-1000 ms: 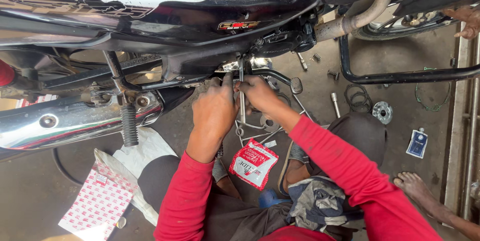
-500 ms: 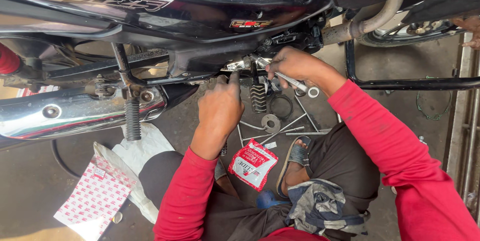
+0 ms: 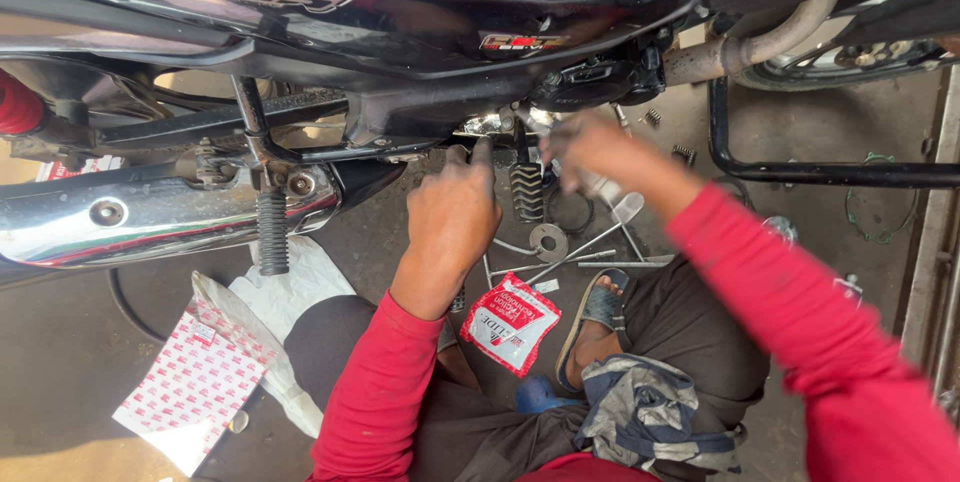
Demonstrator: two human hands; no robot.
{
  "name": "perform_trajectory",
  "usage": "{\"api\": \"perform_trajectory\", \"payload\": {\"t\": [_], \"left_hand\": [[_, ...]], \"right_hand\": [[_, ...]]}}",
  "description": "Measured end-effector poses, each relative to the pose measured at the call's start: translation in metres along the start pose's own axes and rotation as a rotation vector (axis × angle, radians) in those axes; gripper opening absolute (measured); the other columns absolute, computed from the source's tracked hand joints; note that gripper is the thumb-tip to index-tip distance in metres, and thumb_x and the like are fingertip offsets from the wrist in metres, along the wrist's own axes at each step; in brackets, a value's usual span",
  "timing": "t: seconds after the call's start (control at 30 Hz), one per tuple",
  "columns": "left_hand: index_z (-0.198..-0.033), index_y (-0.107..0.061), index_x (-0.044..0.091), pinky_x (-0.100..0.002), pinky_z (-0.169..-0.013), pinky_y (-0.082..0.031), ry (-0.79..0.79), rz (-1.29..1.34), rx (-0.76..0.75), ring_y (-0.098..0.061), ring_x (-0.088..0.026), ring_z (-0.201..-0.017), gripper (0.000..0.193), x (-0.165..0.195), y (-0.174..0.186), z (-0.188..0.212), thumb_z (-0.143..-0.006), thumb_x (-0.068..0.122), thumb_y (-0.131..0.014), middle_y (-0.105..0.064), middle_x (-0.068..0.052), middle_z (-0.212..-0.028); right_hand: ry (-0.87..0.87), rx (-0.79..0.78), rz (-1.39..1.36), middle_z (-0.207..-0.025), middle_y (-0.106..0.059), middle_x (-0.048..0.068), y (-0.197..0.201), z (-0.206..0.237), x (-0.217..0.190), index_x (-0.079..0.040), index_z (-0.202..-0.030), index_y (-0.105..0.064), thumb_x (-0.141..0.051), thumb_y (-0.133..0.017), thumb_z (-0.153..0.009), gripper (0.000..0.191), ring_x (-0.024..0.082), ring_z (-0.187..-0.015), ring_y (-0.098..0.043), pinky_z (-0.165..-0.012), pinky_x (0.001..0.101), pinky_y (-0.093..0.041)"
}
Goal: The person uses a wrench to tighten a bolt on the lower side of a motorcycle's engine area. They hold the wrench with both hands and apply torque repeatedly while seated on the floor.
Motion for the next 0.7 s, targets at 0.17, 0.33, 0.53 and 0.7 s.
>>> {"api": "perform_trajectory", "payload": {"t": [0.17, 0.33, 0.53, 0.7], "left_hand": [[-0.131, -0.058, 0.005, -0.055, -0.069, -0.058, 0.016, 0.002, -0.026, -0.071, -0.045, -0.088, 0.056, -0.002, 0.0, -0.001, -0.077, 0.016, -0.07, -0.065, -0.024, -0.116], [-0.128, -0.061, 0.007, -0.056, -0.069, -0.057, 0.025, -0.009, -0.017, -0.071, -0.045, -0.086, 0.047, -0.004, -0.001, -0.001, -0.082, 0.012, -0.066, -0.068, -0.021, -0.111], [-0.13, -0.061, 0.006, -0.055, -0.071, -0.057, 0.04, -0.012, -0.04, -0.071, -0.044, -0.089, 0.047, -0.006, -0.003, 0.0, -0.083, 0.01, -0.064, -0.067, -0.021, -0.115], [-0.135, -0.058, 0.007, -0.056, -0.07, -0.057, 0.03, 0.007, -0.017, -0.071, -0.045, -0.087, 0.057, -0.004, -0.001, 0.001, -0.079, 0.01, -0.066, -0.066, -0.021, -0.118]], "right_hand": [[0.034, 0.004, -0.366, -0.062, -0.067, 0.014, -0.06, -0.01, 0.027, 0.002, -0.104, -0.057, -0.021, -0.051, -0.1, 0.024, 0.02, -0.043, -0.065, -0.035, 0.0305, -0.042], [0.139, -0.012, -0.379, -0.058, -0.063, 0.016, -0.053, -0.008, 0.032, 0.003, -0.106, -0.061, -0.021, -0.05, -0.102, 0.027, 0.017, -0.032, -0.048, -0.032, 0.0312, -0.035], [0.09, -0.123, -0.204, -0.053, -0.06, 0.015, -0.011, -0.007, 0.02, 0.004, -0.103, -0.066, -0.016, -0.052, -0.1, 0.025, 0.014, -0.029, -0.042, -0.029, 0.0301, -0.029], [-0.055, -0.292, -0.057, -0.052, -0.06, 0.014, 0.014, -0.025, 0.001, 0.007, -0.106, -0.069, -0.017, -0.052, -0.101, 0.03, 0.013, -0.03, -0.043, -0.028, 0.0277, -0.028]]}}
Point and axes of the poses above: each hand's wrist, its own z-axis away from the middle knuckle, its own y-axis out of the back of the hand, x = y × z, the point moved 4 cm from there along -z, towards the middle knuckle
